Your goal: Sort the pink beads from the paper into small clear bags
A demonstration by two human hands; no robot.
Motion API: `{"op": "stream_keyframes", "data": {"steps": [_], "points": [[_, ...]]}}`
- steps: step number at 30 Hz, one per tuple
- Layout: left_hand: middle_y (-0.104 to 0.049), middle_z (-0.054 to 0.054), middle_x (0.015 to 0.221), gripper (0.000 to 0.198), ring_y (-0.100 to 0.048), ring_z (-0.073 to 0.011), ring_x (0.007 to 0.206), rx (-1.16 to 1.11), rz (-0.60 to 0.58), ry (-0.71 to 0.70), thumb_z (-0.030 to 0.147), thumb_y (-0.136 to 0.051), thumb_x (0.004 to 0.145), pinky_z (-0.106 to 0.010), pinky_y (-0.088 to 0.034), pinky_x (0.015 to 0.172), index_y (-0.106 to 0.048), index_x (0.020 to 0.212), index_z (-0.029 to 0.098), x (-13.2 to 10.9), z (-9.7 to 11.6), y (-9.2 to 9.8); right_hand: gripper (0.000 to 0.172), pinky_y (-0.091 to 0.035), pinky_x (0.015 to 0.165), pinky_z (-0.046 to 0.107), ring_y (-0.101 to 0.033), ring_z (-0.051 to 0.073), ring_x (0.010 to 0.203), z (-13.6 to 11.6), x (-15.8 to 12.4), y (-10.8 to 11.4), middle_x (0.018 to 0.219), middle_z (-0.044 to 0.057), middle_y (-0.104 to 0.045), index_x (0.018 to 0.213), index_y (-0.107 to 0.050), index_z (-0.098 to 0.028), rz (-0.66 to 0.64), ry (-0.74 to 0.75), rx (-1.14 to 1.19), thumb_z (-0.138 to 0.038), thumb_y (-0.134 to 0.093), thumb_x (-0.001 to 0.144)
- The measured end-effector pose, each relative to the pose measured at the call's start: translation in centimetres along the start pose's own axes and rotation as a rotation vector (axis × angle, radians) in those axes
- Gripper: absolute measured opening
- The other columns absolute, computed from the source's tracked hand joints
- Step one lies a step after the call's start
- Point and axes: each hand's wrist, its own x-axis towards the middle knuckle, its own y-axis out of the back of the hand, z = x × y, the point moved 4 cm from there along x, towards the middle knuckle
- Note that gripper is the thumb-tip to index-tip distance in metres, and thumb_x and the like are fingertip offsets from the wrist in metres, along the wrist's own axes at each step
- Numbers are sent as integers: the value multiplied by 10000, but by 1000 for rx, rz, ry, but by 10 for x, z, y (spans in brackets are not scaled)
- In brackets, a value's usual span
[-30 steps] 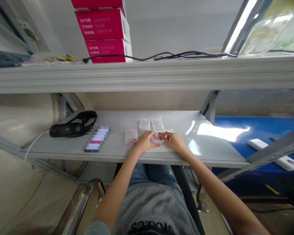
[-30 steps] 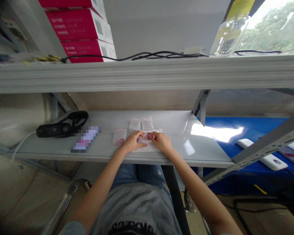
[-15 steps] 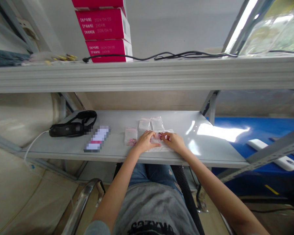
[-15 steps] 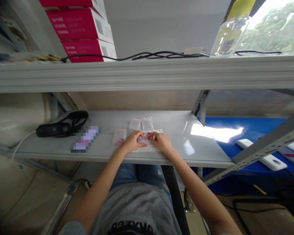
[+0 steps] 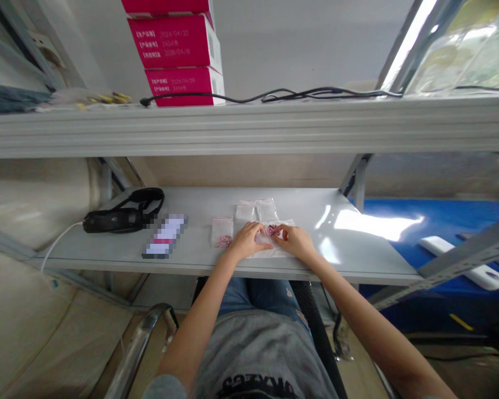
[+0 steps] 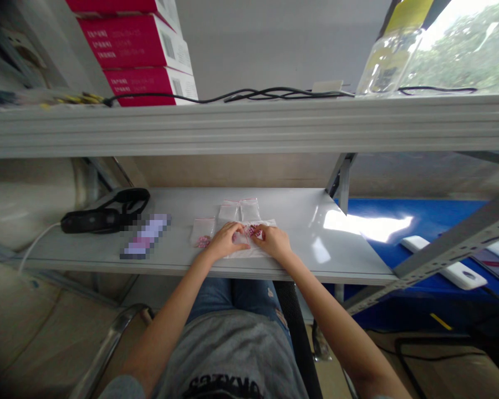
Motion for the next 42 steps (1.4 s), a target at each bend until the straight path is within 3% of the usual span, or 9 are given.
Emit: {"op": "stream_keyframes", "data": {"steps": [9,15,22,29,35,39,42], "points": [[-567,-36,917,406,-533,-201,893,6,-4,9,425,-737,622,-308,-429,774,-533,893,201,0,2,1,234,-329,530,214,-573,139,614,2,2,-5,764,21,-675,925,-637,-213,6,13,69,-336,-555,744],[-565,-37,918,412,-532,-201,897,15,-11,-8,451,-723,632,-303,-424,777,-526,889,197,0,3,1,163,-379,575,216,-575,132,621,6,6,-6,764,10,-678,849,-644,-205,13,58,305,-293,-557,743],[-566,-40,932,405,-530,-198,909,-3,-19,-6,454,-715,641,-300,-422,783,-519,885,197,0,3,3,219,-413,597,233,-579,144,657,-5,5,-9,763,30,-670,821,-636,-175,24,114,591,-366,-535,786],[-568,-39,925,395,-532,-195,891,-10,-1,-34,444,-709,653,-301,-429,769,-518,890,193,0,1,2,314,-364,536,221,-512,120,578,-12,2,-9,669,15,-625,762,-651,-164,-32,181,588,-421,-481,824],[-573,-50,956,455,-531,-212,933,-22,18,-36,404,-748,614,-321,-432,804,-517,945,194,-1,0,1,205,-317,486,214,-460,104,515,-18,-2,-7,598,4,-576,714,-648,-167,-36,258,554,-327,-538,780],[-554,-78,1067,641,-513,-228,992,-83,149,3,451,-754,584,-357,-429,842,-473,1102,200,-1,-1,8,204,-325,500,220,-474,112,529,-19,-4,9,635,6,-582,759,-627,-177,56,223,476,-326,-499,815],[-555,-71,1110,479,-518,-206,995,-187,239,57,401,-668,710,-321,-442,794,-492,1115,217,2,0,15,196,-348,528,228,-482,111,543,-19,-7,27,689,9,-579,801,-609,-189,139,215,406,-321,-470,844]]}}
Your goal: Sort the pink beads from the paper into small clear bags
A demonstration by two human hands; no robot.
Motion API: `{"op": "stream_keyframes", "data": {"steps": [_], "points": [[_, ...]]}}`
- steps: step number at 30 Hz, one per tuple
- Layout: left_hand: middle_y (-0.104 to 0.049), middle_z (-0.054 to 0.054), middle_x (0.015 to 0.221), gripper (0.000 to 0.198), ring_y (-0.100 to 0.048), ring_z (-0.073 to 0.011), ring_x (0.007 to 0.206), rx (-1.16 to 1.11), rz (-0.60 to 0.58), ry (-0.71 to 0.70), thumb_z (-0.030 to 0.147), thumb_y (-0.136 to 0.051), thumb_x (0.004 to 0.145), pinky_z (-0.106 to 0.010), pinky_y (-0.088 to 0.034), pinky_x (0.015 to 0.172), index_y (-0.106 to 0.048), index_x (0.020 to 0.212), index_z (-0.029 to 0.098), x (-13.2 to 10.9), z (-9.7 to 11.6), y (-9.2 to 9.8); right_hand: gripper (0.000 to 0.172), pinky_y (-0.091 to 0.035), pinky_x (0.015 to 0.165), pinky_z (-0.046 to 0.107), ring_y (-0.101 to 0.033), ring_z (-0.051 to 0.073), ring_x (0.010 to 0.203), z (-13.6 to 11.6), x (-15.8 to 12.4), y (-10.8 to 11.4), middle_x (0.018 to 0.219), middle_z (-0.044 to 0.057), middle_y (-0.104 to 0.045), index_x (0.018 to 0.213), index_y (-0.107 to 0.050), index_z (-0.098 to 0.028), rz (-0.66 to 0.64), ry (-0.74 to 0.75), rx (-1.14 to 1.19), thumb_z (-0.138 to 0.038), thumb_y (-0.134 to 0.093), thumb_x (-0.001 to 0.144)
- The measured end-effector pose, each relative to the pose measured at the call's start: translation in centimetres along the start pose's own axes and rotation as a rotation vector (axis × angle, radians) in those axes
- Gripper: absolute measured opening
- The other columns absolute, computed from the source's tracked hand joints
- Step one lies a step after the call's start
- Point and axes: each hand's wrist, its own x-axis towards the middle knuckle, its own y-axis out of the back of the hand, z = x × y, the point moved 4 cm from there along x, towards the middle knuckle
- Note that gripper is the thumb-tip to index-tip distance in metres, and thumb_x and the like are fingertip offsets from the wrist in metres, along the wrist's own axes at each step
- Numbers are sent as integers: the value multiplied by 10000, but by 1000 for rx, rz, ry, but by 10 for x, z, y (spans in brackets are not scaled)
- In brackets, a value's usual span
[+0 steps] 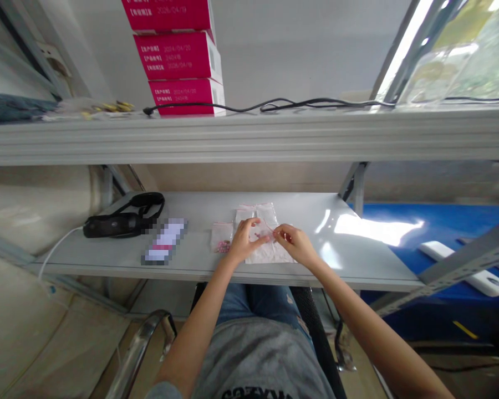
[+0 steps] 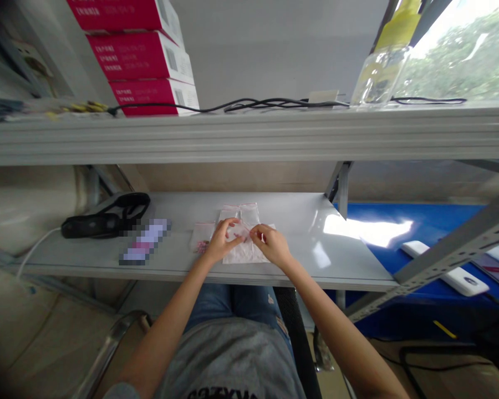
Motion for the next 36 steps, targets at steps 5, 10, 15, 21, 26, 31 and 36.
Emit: {"op": "stream_keyframes", "data": {"steps": [5,10,15,21,26,31,36], "points": [[-597,-48,982,270,-556,-156,873,-243,69,136,353,-598,772,-213,-418,613,-557,988,196,7,2,-3,204,-400,569,245,-519,117,604,-7,0,16,802,40,-578,845,-604,-192,81,78,52,-323,-450,868],[-519,2,724,264,-506,-102,645,-550,77,239,410,-608,741,-169,-393,469,-546,758,155,13,-3,-20,244,-420,497,240,-578,121,594,6,1,15,893,60,-619,952,-574,-187,191,-29,282,-383,-466,855],[-507,2,742,312,-529,-120,681,-702,84,278,458,-610,730,-193,-480,472,-541,802,163,12,-4,-23,429,-352,330,184,-657,172,614,19,3,-3,978,102,-633,1126,-483,-176,81,-226,617,-464,-498,808],[-550,-2,753,331,-571,-125,676,-762,92,300,487,-589,745,-238,-519,552,-509,829,177,7,-6,-25,328,-509,489,231,-661,194,757,16,3,-13,796,55,-637,874,-561,-167,89,-266,701,-481,-531,783],[-536,10,658,347,-557,-122,625,-691,111,289,507,-599,728,-238,-498,584,-537,750,166,5,-6,-25,327,-535,537,261,-616,140,639,15,-1,-15,710,21,-606,881,-570,-172,148,-225,672,-485,-512,805],[-520,12,635,353,-507,-106,584,-614,154,265,505,-568,748,-213,-466,546,-559,708,155,4,0,-20,331,-545,526,265,-578,127,601,13,-2,-16,666,4,-556,854,-575,-168,194,-218,668,-488,-502,813],[-486,23,630,322,-478,-91,569,-612,139,243,471,-548,775,-196,-467,525,-563,721,154,2,6,-17,334,-548,523,268,-543,115,581,12,-2,-18,676,5,-543,817,-573,-168,243,-219,678,-498,-520,799]]}}
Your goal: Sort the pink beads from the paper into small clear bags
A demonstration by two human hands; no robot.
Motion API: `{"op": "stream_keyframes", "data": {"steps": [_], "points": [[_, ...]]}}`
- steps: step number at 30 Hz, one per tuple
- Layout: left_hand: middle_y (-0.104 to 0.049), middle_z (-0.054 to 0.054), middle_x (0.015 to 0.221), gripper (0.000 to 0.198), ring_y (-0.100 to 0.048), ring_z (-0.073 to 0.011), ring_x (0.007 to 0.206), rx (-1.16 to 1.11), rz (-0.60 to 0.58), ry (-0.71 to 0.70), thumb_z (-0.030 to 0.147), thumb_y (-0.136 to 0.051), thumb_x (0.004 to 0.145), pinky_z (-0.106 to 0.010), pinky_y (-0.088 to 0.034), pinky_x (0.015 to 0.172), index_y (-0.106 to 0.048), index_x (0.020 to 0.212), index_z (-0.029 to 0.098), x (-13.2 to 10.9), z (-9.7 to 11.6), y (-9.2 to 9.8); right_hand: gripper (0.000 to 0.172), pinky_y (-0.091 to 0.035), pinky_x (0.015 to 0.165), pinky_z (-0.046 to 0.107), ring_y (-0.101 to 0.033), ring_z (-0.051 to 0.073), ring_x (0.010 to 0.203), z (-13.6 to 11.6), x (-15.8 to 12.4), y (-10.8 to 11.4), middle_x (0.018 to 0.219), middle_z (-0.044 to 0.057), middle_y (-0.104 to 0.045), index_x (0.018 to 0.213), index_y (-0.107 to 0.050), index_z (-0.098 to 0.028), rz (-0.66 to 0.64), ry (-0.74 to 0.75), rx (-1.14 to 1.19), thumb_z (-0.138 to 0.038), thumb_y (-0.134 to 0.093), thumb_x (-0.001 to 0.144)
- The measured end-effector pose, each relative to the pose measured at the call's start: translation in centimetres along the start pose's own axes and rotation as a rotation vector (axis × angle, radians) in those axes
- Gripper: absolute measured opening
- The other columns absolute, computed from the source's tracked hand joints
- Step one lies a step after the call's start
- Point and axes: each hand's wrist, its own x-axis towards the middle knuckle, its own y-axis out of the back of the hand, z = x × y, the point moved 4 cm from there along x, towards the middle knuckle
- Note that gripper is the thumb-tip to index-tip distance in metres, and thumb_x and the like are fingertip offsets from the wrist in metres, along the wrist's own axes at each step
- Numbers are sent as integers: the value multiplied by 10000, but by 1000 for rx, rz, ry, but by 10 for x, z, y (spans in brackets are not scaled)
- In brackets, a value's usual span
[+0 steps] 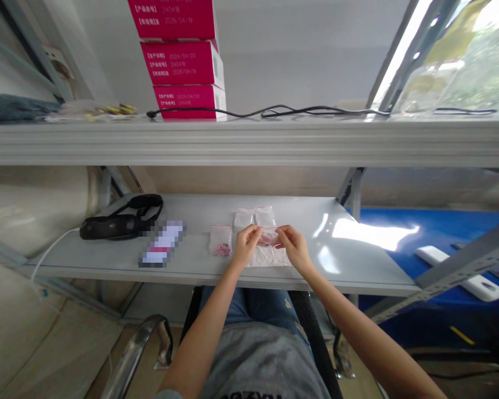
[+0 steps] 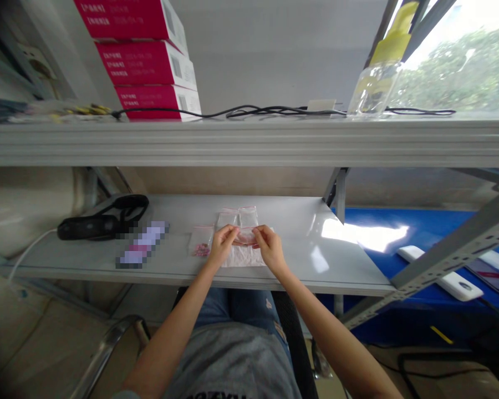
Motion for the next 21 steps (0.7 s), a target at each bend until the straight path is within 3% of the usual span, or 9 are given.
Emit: {"op": "stream_keyframes", "data": {"steps": [8,14,21], "points": [[-573,1,645,335,-555,-116,564,-67,-18,95,471,-635,701,-256,-518,536,-610,748,140,-2,-13,-2,340,-542,576,302,-571,134,605,-8,-2,-5,689,20,-587,796,-564,-175,-62,2,76,-513,-565,761],[-617,-22,667,328,-558,-112,573,-38,11,62,455,-657,686,-222,-493,510,-645,730,130,-2,-14,1,273,-388,350,194,-437,70,415,-11,-5,-9,570,-35,-494,762,-527,-178,-71,29,45,-448,-548,795],[-622,-29,674,360,-537,-97,532,-27,-11,87,477,-649,682,-208,-481,471,-648,748,123,-2,-11,-1,288,-312,313,184,-387,55,341,-13,-7,-10,517,-50,-489,789,-534,-171,-98,-16,-2,-458,-518,805]]}}
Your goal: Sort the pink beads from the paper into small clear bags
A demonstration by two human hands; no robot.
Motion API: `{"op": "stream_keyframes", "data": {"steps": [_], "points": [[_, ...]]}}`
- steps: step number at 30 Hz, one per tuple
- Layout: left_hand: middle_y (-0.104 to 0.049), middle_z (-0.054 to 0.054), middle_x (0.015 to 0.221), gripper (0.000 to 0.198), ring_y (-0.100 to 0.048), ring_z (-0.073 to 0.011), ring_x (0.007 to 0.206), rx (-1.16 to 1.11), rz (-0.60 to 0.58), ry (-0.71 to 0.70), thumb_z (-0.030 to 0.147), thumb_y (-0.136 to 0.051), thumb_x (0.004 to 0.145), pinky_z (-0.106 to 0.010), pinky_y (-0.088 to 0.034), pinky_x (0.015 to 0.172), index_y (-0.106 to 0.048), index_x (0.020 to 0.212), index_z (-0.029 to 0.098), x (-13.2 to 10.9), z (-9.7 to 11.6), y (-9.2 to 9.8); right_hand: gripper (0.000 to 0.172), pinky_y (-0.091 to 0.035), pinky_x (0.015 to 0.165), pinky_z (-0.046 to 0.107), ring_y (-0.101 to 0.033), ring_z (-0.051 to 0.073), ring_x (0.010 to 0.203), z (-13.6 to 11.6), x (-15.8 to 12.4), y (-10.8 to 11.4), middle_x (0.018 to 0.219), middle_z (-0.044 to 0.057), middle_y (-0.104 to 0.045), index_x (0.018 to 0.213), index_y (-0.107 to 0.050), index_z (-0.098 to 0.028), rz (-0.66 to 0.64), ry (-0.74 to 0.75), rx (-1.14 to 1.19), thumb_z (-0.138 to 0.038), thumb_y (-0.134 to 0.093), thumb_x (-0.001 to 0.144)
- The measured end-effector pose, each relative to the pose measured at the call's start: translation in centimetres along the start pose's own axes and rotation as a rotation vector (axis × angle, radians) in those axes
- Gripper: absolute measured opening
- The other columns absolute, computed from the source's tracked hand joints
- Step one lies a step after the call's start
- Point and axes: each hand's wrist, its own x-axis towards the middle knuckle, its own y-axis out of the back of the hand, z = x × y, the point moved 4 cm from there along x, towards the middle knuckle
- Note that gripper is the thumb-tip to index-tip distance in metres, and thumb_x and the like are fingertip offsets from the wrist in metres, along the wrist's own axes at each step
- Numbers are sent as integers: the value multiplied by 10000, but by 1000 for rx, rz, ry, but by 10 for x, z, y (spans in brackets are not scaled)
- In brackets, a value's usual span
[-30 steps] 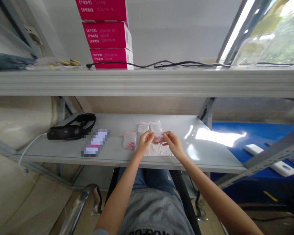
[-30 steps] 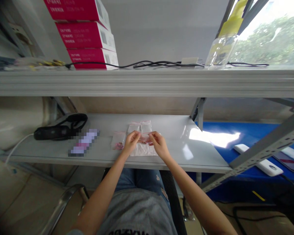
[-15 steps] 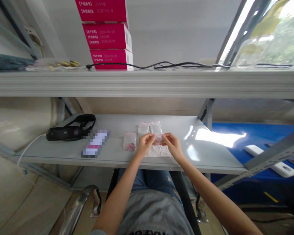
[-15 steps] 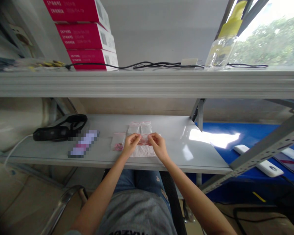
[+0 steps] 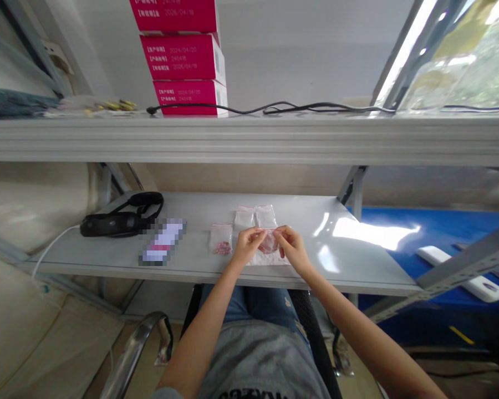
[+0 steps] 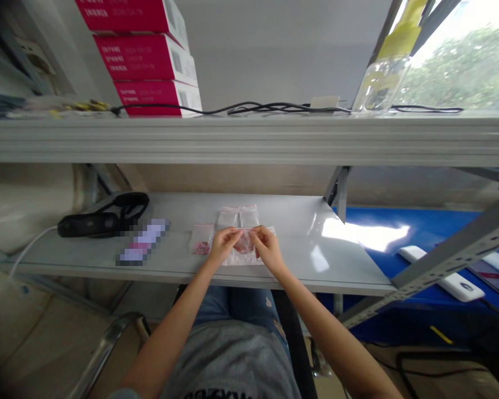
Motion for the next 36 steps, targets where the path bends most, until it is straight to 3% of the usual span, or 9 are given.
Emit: {"op": "stream_keyframes", "data": {"steps": [4,11,23,30,33,36], "points": [[-626,-42,722,361,-561,-112,552,29,-35,19,468,-651,684,-209,-489,442,-646,798,125,-2,1,-2,306,-311,312,181,-380,57,340,3,0,-1,489,-55,-469,833,-555,-163,-41,-36,-24,-466,-526,796],[-555,7,600,328,-530,-93,486,69,-56,-6,461,-632,704,-193,-454,423,-590,682,136,-3,-2,1,329,-312,322,184,-379,63,358,10,-1,-4,502,-45,-466,844,-567,-163,-58,-25,-80,-483,-512,797],[-560,2,588,353,-513,-90,475,85,-94,10,485,-615,713,-191,-421,430,-565,665,139,-3,-3,1,304,-320,355,198,-396,75,363,2,-4,-3,481,-58,-454,841,-573,-175,-107,5,-100,-470,-512,803],[-589,-13,636,344,-517,-109,557,215,-23,-99,479,-545,780,-199,-393,487,-631,744,148,-8,4,-1,324,-330,346,203,-401,75,358,-3,-2,6,486,-55,-445,887,-597,-167,-28,-2,-75,-470,-517,803],[-580,-5,608,361,-513,-104,518,209,16,-95,490,-508,803,-197,-379,461,-613,737,152,-10,13,6,368,-363,369,204,-436,74,389,-2,-1,9,572,-41,-505,1043,-572,-176,-50,21,-56,-460,-496,822],[-612,-13,635,380,-516,-95,452,162,100,-34,521,-504,791,-194,-375,409,-600,817,155,-9,28,31,376,-380,390,204,-447,68,408,3,3,16,646,-25,-551,1101,-532,-181,-18,42,-47,-447,-470,842]]}}
